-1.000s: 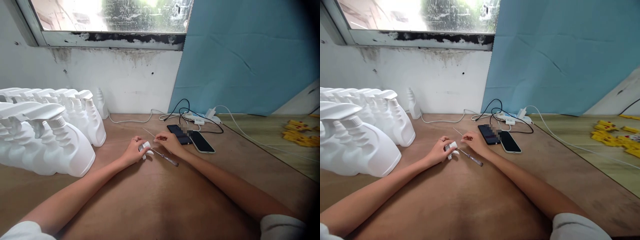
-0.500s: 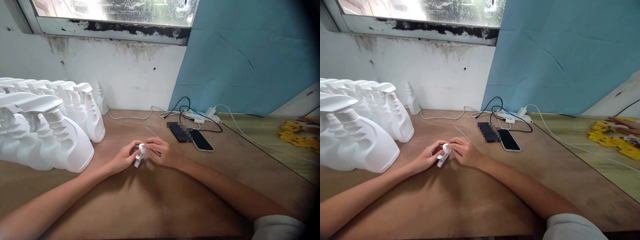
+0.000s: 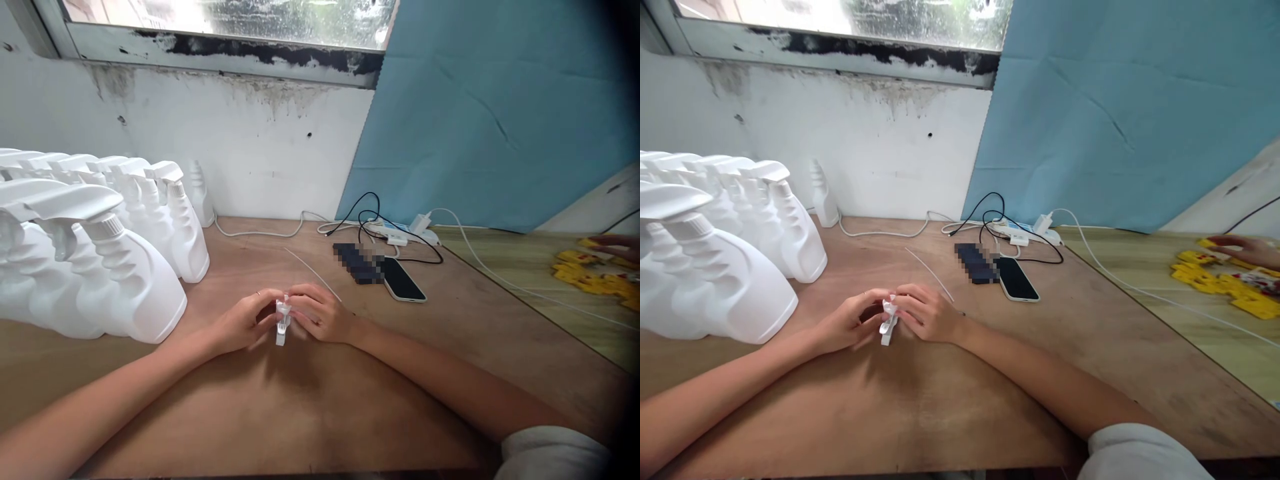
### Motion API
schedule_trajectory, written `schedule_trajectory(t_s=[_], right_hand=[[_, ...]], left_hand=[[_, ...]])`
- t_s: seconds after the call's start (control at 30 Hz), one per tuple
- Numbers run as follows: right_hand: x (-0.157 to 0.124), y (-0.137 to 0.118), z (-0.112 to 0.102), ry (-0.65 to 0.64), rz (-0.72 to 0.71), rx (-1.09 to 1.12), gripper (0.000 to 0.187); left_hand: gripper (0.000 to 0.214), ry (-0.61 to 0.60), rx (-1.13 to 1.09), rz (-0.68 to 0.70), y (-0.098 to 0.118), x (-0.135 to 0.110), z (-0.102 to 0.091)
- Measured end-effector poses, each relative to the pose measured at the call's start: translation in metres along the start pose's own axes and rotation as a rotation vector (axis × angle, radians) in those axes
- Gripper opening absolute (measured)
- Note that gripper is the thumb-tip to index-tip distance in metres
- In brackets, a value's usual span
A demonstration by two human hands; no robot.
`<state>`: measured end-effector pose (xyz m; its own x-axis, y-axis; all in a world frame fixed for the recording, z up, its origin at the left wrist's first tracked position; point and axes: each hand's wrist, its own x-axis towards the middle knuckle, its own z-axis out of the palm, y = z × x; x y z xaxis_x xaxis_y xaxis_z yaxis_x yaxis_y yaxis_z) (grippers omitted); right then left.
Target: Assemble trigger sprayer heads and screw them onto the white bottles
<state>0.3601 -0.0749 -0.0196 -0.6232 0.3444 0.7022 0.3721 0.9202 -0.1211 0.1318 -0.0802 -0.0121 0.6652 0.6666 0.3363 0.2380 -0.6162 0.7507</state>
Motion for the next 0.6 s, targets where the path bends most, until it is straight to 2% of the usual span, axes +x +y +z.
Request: schedule_trajectory(t_s=[0.37, 0.6], right_hand=[[0.0072, -0.0026, -0.0033, -0.061, 0.106, 0.163, 0.024], [0.0053, -0.0007, -0.0004, -0.021, 0.002, 0.039, 0.024]], left_hand=[[0.026, -0.042, 0.097, 0.061, 0.0051, 0.0036, -0.0027], [0.026, -0.032, 0.146, 0.103, 0.0022, 0.0041, 0.0001]])
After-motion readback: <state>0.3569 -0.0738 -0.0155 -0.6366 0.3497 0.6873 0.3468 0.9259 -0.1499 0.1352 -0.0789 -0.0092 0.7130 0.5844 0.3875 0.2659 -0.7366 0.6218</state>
